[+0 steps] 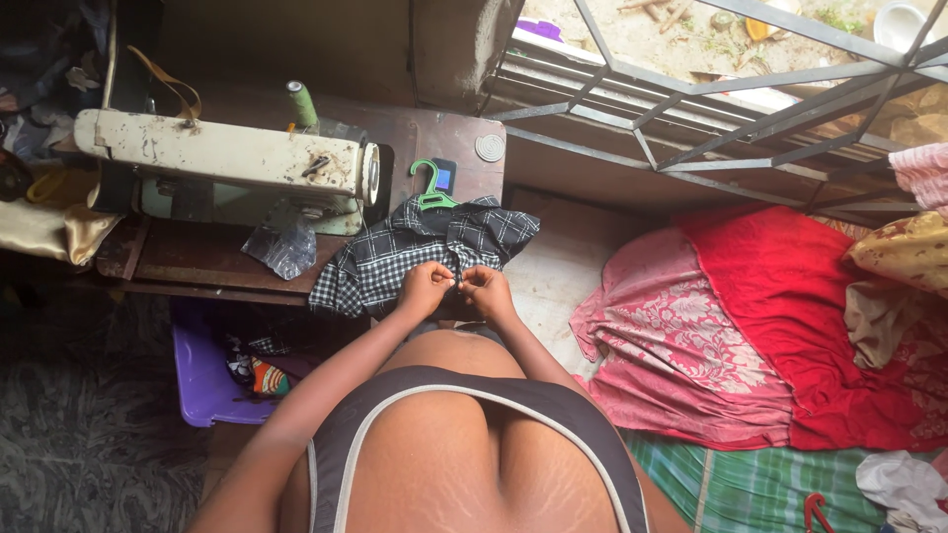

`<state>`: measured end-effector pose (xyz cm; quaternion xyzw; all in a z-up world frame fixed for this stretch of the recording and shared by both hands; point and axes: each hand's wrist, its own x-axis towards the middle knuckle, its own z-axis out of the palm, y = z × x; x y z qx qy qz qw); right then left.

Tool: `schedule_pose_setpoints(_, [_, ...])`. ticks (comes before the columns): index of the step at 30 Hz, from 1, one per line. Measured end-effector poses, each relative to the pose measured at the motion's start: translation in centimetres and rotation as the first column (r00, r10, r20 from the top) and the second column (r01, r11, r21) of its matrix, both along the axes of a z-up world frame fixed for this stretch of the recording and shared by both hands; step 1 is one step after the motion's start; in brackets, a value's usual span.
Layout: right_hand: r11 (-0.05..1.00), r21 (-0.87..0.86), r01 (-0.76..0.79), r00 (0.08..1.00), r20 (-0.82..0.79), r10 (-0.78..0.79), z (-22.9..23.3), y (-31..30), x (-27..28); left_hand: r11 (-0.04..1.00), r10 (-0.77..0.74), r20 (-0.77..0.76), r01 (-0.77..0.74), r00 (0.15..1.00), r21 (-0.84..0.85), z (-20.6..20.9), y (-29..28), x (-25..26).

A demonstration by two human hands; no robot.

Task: Hanging a checkered shirt on a green plastic hanger.

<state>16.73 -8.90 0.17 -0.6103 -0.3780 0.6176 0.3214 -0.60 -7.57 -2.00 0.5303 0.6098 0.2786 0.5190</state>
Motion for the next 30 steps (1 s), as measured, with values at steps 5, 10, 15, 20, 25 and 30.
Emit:
schedule_pose_setpoints(5, [0.999,0.03,0.023,0.998,-0.059,-0.021,-0.5,-0.2,0.2,1.0,-0.021,-0.077,0.021,0.997,-0.009,0.9,0.0,0.2])
schedule_pose_setpoints(10, [0.998,-0.043,-0.035,0.992,-0.121,0.03,1.7,0.8,0.5,1.0,0.02,-0.062,-0.02,0.998,-0.001,0.8,0.0,0.2])
schedule_pose_setpoints(15, [0.99,-0.136,-0.037,0.992,-0.128,0.019,2.4,1.5,0.3,0.999,0.038,0.025,-0.038,0.999,-0.013,-2.2,-0.3,0.4])
schedule_pose_setpoints(20, [0.997,-0.004,-0.075,0.988,0.135,0.075,3.4,1.5,-1.4,0.945,0.225,0.289,-0.136,0.931,-0.297,-1.1,0.0,0.2])
schedule_pose_setpoints(25, [0.975,0.141,-0.172,0.935,0.334,0.117,4.4,1.3,-1.8,0.94,0.268,0.28,-0.186,0.922,-0.286,-2.7,0.1,0.6])
schedule_pose_setpoints(30, [0.993,0.104,-0.057,0.986,0.163,0.039,3.8,1.0,-1.6,0.967,0.224,0.147,-0.201,0.964,-0.155,-2.1,-0.1,0.8])
